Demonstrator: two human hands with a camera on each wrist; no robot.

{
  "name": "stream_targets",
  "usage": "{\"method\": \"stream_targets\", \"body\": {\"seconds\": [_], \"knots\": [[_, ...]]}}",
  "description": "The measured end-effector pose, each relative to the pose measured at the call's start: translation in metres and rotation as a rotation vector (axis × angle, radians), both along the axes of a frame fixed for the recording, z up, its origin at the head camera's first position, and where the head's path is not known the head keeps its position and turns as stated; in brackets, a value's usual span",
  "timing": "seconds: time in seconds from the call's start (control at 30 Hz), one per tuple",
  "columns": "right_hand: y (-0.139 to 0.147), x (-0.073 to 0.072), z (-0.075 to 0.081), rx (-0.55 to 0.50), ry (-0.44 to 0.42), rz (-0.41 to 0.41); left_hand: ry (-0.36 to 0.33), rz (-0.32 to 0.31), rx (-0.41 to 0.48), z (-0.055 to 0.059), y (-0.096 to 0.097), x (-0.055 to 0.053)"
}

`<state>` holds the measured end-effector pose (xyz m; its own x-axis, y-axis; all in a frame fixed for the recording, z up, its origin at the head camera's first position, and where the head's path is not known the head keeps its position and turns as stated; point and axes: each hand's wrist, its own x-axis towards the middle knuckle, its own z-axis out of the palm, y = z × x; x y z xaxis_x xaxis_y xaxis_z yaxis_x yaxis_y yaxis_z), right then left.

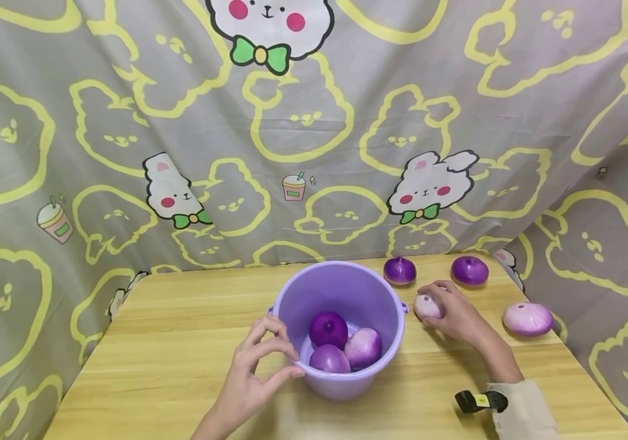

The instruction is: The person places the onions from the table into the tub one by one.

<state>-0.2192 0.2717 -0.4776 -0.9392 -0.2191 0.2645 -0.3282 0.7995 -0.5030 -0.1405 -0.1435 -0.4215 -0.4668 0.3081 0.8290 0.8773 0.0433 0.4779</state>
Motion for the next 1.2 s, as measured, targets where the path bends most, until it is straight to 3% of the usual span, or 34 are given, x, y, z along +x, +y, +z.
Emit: {"method": "stream_targets", "body": {"seconds": [0.4, 0.97, 1.2], "knots": [[0.002, 0.003, 0.006, -0.002, 0.026, -0.004, -0.014, -0.002, 0.001, 0.004, 0.001, 0.003], [0.006, 0.011, 0.023, 0.008, -0.001, -0.032, -0.013, -0.014, 0.006, 0.005, 0.001, 0.004], [0.005, 0.013, 0.033, 0.004, 0.071, -0.049, -0.022, -0.027, 0.012, 0.001, 0.001, 0.002]]}}
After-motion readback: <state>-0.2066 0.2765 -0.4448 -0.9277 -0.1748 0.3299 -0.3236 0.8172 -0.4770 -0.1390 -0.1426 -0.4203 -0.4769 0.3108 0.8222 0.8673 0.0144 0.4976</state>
